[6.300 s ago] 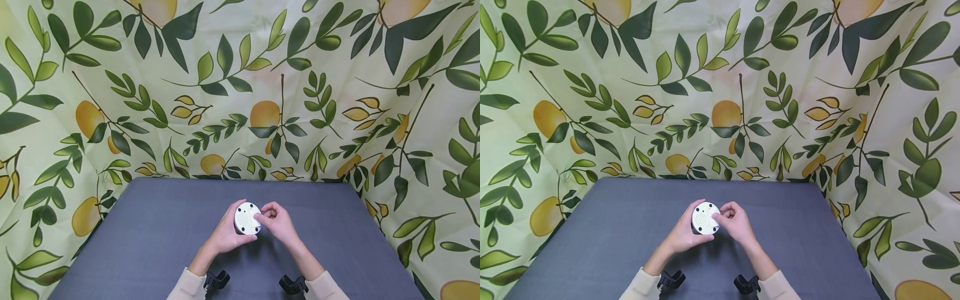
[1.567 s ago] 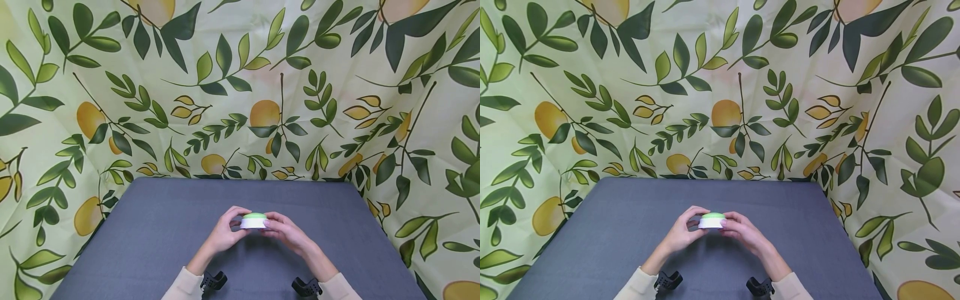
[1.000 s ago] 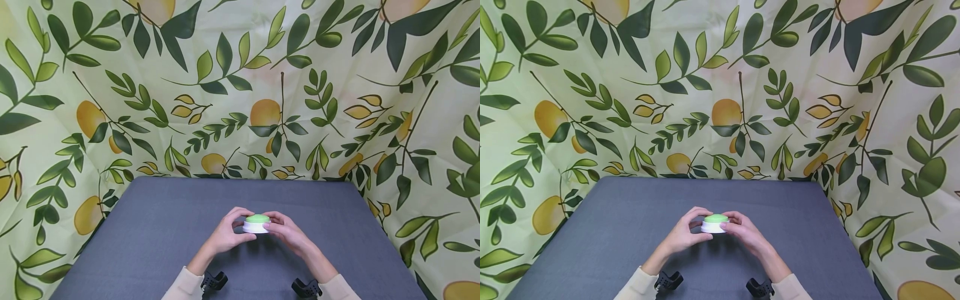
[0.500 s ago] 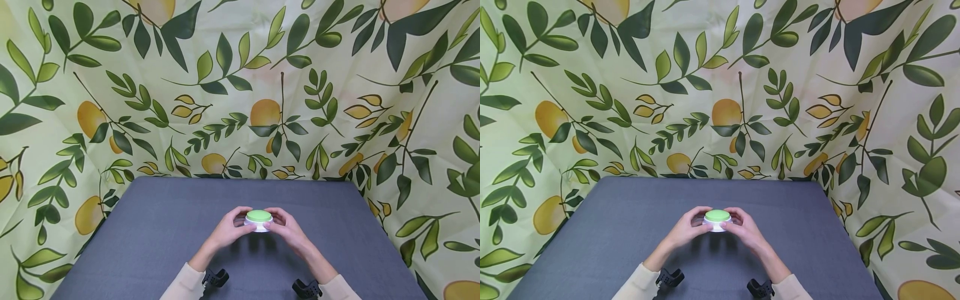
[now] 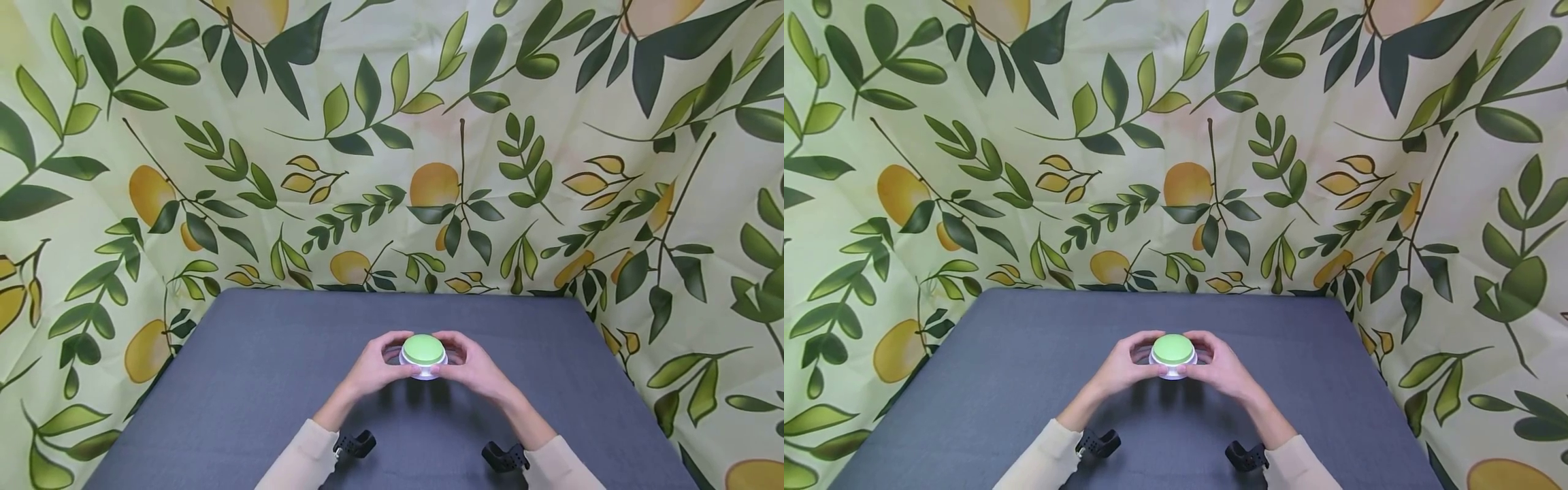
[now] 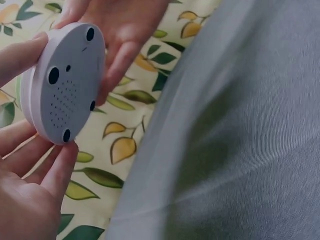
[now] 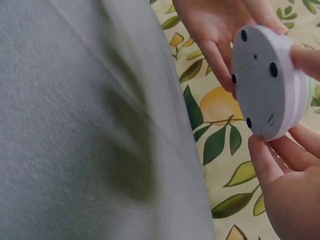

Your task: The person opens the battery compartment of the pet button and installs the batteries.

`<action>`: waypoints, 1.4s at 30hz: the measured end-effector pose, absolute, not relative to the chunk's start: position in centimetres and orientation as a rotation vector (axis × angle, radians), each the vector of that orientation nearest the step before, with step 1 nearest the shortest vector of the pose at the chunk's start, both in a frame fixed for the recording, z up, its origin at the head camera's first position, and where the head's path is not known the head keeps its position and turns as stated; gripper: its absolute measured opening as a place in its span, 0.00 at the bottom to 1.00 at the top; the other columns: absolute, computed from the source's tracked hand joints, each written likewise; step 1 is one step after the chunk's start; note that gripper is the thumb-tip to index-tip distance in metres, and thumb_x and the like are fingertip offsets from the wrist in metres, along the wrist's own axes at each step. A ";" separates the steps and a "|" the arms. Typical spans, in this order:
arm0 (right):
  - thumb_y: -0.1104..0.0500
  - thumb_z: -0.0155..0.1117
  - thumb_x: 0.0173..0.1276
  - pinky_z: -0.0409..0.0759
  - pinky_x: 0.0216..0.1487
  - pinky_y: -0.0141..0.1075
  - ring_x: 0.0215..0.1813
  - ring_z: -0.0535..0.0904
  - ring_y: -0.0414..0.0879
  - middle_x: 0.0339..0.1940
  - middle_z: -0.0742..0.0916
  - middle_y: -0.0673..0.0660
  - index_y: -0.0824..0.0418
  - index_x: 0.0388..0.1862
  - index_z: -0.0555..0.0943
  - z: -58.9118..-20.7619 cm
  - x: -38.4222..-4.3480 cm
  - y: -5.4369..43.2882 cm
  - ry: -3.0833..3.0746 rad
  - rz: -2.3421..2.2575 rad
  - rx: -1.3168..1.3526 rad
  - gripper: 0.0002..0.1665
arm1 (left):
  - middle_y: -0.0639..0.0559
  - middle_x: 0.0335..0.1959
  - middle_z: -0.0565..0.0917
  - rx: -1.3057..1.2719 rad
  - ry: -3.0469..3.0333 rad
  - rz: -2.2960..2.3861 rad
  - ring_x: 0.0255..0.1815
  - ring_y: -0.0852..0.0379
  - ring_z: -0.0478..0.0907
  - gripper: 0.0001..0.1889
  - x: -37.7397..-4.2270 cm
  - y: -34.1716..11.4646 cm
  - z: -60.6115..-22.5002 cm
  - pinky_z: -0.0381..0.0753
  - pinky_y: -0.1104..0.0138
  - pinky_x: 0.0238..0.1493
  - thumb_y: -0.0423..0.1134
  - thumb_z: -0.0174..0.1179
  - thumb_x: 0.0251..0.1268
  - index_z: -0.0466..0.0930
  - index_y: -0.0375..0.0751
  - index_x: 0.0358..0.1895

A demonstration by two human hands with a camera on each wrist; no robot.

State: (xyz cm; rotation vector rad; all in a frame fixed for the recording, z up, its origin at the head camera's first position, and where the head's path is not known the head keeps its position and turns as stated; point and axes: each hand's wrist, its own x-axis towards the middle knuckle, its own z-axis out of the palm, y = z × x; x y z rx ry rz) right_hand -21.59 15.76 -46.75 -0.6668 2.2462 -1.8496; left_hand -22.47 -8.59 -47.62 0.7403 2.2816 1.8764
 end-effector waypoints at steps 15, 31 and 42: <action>0.61 0.79 0.59 0.73 0.65 0.55 0.63 0.78 0.60 0.61 0.80 0.65 0.70 0.65 0.73 -48.0 -24.0 15.0 2.484 -1.652 -0.615 0.38 | 0.37 0.64 0.77 0.729 2.351 1.768 0.66 0.40 0.75 0.34 -24.9 -8.4 -49.1 0.72 0.51 0.67 0.32 0.76 0.56 0.73 0.30 0.67; 0.64 0.80 0.57 0.74 0.64 0.54 0.63 0.78 0.62 0.59 0.81 0.65 0.71 0.63 0.74 -51.8 -25.7 14.0 2.496 -1.623 -0.585 0.37 | 0.38 0.63 0.78 0.667 2.432 1.629 0.64 0.42 0.78 0.35 -26.5 -8.7 -52.2 0.75 0.55 0.64 0.32 0.77 0.53 0.73 0.30 0.66; 0.65 0.82 0.53 0.77 0.62 0.52 0.62 0.79 0.62 0.58 0.82 0.65 0.71 0.61 0.75 -52.8 -25.6 13.8 2.533 -1.589 -0.544 0.38 | 0.37 0.63 0.78 0.637 2.467 1.573 0.65 0.40 0.76 0.36 -26.4 -8.7 -53.0 0.73 0.53 0.66 0.32 0.78 0.51 0.74 0.30 0.65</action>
